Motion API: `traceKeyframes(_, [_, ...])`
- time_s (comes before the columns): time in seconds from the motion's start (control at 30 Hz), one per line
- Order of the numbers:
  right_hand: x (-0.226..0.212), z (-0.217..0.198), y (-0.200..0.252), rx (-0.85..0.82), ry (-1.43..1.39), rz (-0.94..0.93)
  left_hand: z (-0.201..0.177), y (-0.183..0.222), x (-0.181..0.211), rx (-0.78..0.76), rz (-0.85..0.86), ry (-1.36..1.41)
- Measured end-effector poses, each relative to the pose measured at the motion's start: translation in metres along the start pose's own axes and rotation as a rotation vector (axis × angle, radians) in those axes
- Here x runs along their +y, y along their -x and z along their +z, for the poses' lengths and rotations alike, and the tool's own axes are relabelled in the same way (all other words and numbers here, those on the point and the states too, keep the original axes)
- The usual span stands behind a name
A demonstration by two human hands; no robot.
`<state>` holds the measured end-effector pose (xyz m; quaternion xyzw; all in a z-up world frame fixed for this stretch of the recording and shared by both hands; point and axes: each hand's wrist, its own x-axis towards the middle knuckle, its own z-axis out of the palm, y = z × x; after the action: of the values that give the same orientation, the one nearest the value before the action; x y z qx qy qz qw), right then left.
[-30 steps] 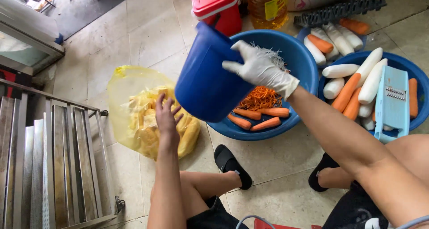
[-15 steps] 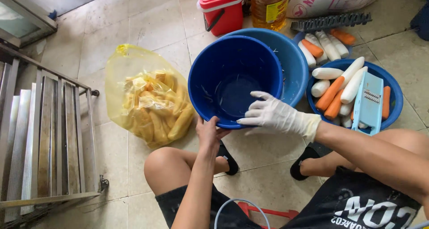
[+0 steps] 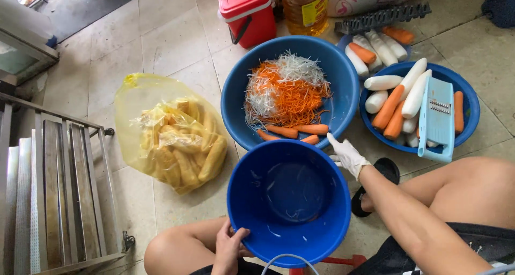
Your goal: Grating daikon radishes and carrots into a bowl using a mandoline-style grater.
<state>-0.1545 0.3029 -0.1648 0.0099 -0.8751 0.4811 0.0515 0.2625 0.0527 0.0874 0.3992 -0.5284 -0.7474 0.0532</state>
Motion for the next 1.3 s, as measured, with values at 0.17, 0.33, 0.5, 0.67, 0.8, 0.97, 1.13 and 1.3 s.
traceKeyframes(0.17, [-0.045, 0.007, 0.020, -0.710, -0.350, 0.543, 0.072, 0.029, 0.032, 0.116, -0.346, -0.188])
traceKeyframes(0.33, [-0.075, 0.004, -0.043, -0.563, -0.979, 0.769, 0.071, 0.010, 0.017, 0.081, -0.434, -0.110])
traceKeyframes(0.5, [-0.103, -0.005, -0.097, -0.587, -1.007, 0.777, 0.088, -0.032, 0.009, 0.046, -0.388, -0.127])
traceKeyframes(0.67, [-0.020, 0.023, -0.141, -0.230, -0.393, 0.167, 0.126, -0.114, -0.017, -0.017, -0.251, -0.295])
traceKeyframes(0.8, [-0.087, -0.058, -0.112, -0.344, -0.426, 0.324, 0.120, -0.165, -0.035, -0.094, -0.262, -0.229])
traceKeyframes(0.97, [-0.088, -0.085, -0.112, -0.393, -0.412, 0.409, 0.136, -0.177, -0.023, 0.134, -0.276, -0.465])
traceKeyframes(1.13, [-0.157, -0.214, -0.155, -0.468, -0.554, 0.307, 0.166, -0.177, 0.038, 0.262, 0.099, -1.116])
traceKeyframes(1.3, [-0.187, -0.358, -0.179, -0.365, -0.369, 0.239, 0.186, -0.163, 0.111, 0.134, 0.339, -1.255])
